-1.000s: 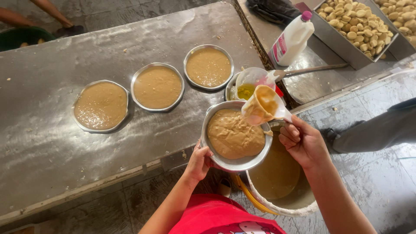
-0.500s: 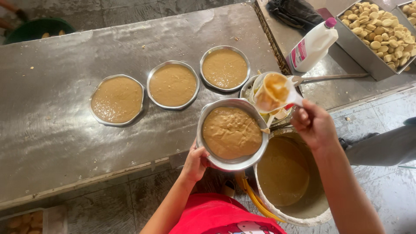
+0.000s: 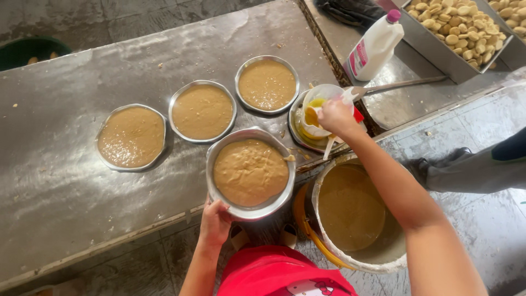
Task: The person uses a measuring cup to scoop batter from a large bucket and pour it into several round metal cake pans arranged on a stainless steel table.
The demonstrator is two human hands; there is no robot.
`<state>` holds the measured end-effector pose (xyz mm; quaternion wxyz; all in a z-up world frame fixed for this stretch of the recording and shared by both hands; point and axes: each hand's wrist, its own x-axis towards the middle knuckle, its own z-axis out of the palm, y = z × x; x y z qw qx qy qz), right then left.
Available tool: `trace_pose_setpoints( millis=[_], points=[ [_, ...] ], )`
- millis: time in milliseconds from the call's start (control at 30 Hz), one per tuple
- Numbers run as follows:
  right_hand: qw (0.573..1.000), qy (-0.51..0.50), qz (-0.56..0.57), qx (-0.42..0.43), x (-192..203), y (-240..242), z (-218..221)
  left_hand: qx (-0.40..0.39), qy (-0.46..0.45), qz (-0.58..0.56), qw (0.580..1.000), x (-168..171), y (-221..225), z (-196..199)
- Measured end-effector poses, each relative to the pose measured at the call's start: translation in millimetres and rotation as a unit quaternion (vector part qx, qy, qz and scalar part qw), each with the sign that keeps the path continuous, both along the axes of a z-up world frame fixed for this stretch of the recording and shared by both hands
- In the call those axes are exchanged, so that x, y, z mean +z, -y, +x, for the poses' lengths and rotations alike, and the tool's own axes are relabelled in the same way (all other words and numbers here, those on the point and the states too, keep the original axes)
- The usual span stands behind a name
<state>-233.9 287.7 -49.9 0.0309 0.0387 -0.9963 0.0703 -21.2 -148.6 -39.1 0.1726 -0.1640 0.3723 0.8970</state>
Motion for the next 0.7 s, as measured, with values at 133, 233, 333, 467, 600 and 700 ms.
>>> trace_pose_setpoints(
  millis=[133,233,333,467,600,700],
  points=[
    [0.975,0.139,-0.147,-0.092,13.3,1.4,-12.5,0.002,0.012,-0.007,1.000,5.5,5.4,5.8],
    [0.943,0.155,-0.268,-0.122,56.9,7.7,5.4,-0.003,0.007,-0.011,1.000,5.1,5.8,6.0],
    [0.957,0.021,-0.284,-0.050,97.6,13.3,36.9,-0.007,0.000,-0.007,1.000,6.0,1.6,4.9],
    [0.984,-0.113,-0.138,0.017,134.8,26.2,73.3,-0.022,-0.003,-0.010,1.000,10.4,-4.1,-0.3],
    [0.979,-0.173,-0.085,0.064,155.7,33.0,98.7,-0.035,-0.006,-0.006,0.999,10.9,-9.6,-2.0],
    [0.979,-0.088,-0.183,-0.006,159.5,23.4,101.4,-0.043,-0.009,-0.004,0.999,6.8,-13.0,-3.8]
  ],
)
